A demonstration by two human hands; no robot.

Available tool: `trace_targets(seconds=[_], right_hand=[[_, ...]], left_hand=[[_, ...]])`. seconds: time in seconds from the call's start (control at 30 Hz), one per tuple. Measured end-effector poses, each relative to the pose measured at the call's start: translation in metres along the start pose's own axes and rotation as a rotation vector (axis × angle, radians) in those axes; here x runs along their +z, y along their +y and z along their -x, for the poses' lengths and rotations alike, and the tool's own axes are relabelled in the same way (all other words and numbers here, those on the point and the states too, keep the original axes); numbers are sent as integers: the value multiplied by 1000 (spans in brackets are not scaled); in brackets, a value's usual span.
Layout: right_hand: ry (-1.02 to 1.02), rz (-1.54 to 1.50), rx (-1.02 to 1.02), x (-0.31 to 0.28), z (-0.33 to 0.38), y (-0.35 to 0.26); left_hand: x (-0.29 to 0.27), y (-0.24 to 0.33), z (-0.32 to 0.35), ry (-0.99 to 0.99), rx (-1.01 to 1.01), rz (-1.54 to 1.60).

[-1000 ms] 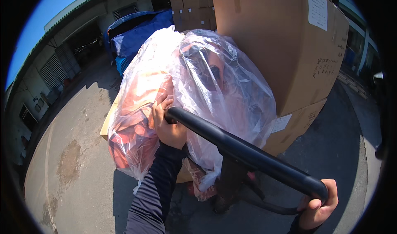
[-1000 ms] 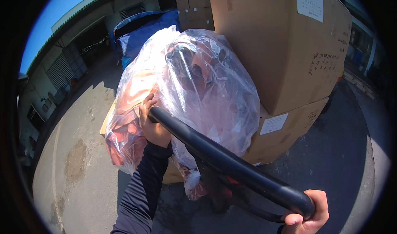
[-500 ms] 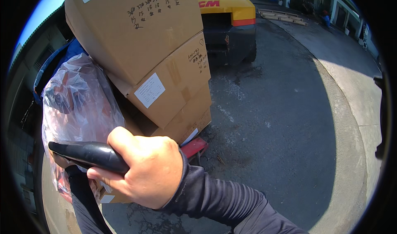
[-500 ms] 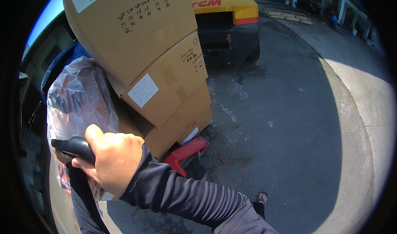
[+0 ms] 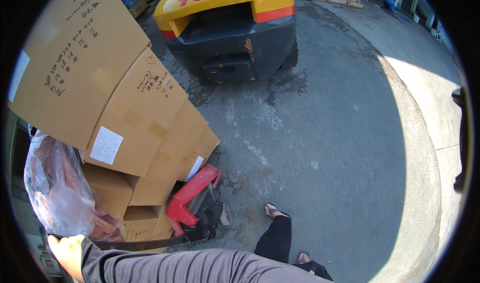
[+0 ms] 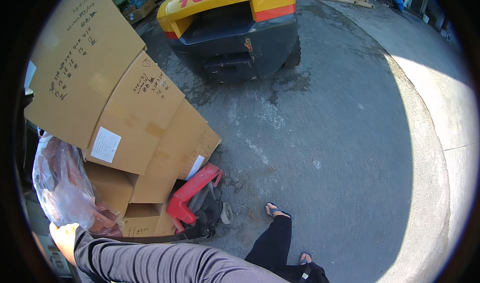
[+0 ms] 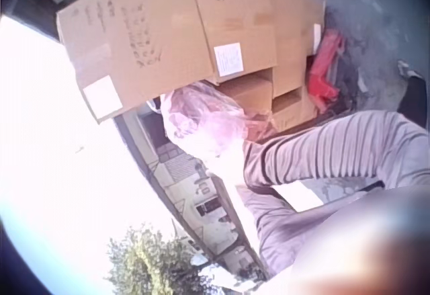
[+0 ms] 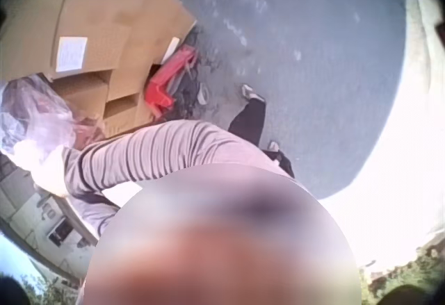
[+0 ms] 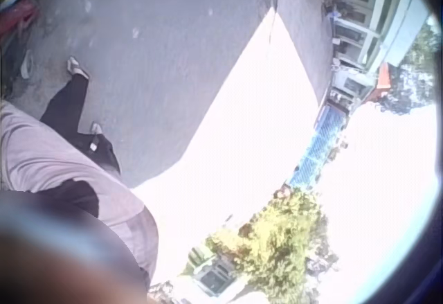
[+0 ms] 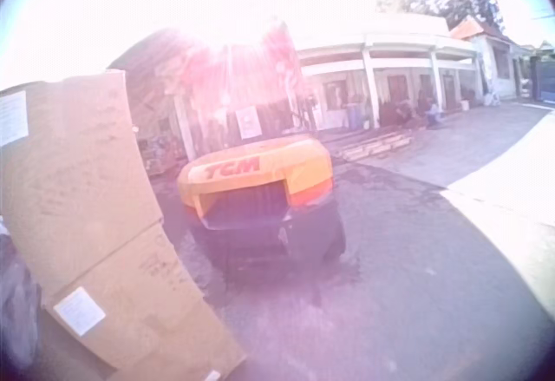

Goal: The person uses a red manual pallet jack to move stacks of cardboard boxes and wrapped items on wooden pallets within a warehouse. They navigate between indoor and outdoor areas, positioning the loaded pallets near other stored goods.

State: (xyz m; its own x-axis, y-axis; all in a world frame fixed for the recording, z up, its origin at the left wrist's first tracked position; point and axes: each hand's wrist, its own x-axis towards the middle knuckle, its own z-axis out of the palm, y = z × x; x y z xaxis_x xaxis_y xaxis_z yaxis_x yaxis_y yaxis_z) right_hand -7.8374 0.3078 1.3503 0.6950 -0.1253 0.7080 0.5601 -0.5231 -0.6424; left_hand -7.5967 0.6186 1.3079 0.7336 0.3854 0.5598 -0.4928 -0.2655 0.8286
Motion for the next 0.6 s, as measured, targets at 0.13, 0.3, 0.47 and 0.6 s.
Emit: trace_targets(seconds=[0.13,0.3,0.47,0.6], right_hand=[[-129,-109,-14,-20,-9,32],[-287,-240,-1,-75,-55,74],[-485,-304,22,-107,-116,118],[-510,-378,-39,-103,-133,142]], left_hand=[[6,21,26,72,-52,-51],[11,55,54,152,-118,-143],[24,94,85,250,-157,-204],[99,144,139,297,-258,-5]])
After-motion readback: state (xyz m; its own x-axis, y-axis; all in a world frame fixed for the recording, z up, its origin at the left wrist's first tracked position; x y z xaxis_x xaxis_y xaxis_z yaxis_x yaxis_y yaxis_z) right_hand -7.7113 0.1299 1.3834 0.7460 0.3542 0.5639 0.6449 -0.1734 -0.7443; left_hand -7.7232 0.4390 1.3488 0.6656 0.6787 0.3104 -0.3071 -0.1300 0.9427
